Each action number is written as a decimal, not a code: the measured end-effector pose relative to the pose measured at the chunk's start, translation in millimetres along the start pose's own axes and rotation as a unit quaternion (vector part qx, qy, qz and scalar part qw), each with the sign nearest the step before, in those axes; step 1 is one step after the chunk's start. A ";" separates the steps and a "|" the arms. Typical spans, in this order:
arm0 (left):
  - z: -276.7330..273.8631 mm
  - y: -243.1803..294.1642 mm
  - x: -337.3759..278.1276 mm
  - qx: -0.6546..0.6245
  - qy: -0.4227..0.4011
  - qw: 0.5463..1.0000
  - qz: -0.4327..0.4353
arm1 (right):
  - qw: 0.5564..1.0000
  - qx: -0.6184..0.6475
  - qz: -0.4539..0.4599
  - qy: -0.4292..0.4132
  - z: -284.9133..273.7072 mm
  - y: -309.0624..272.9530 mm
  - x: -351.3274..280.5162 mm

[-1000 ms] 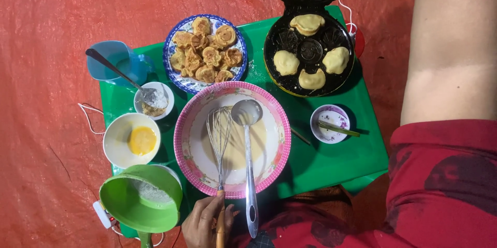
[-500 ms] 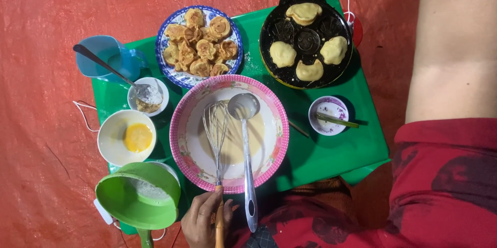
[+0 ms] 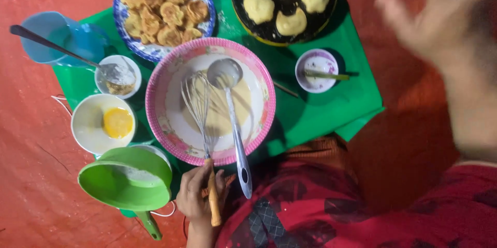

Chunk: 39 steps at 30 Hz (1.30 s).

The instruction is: Removing cooked pastries from a pastry maker using a small wooden stick and placing them on a plate.

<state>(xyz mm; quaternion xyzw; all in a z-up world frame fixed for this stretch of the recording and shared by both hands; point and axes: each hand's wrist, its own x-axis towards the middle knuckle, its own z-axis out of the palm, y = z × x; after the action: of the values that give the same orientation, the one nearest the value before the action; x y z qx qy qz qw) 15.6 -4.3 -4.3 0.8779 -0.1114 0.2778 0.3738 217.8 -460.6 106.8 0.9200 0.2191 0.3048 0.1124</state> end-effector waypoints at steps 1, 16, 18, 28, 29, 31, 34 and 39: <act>2.3 1.3 3.1 -0.013 0.013 1.000 0.007 | 0.997 0.065 -0.030 -0.015 -16.8 -17.7 -8.2; 5.3 -10.8 -26.1 -0.026 0.040 0.999 0.000 | 0.980 0.194 -0.040 -0.005 9.8 -181.6 -63.7; 1.9 -11.3 -31.2 -0.017 0.040 0.999 -0.010 | 0.981 0.185 -0.055 -0.007 22.8 -192.4 -54.9; 0.2 -20.0 -43.8 -0.114 0.051 0.990 -0.061 | 0.987 0.158 0.035 -0.020 57.8 -224.8 -45.7; -1.0 -20.2 -44.9 -0.113 0.052 0.990 -0.062 | 0.987 0.158 0.034 -0.020 54.9 -225.7 -45.7; -2.3 -21.1 -45.5 -0.124 0.055 0.990 -0.044 | 0.980 0.188 0.052 -0.031 49.8 -226.2 -44.8; -4.2 -30.6 -58.3 -0.169 0.041 0.983 -0.053 | 0.985 0.145 0.078 -0.055 26.3 -219.1 -45.8; 3.3 -31.7 -69.4 -0.182 0.076 0.979 -0.041 | 0.978 0.176 0.106 -0.044 -5.2 -165.9 -43.2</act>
<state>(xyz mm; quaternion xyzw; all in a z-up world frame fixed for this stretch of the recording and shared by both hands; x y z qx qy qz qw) -27.2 14.5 -64.6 0.7752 -0.0953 0.3034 0.5459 128.1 -334.9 32.3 0.9560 0.1656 0.2304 -0.0750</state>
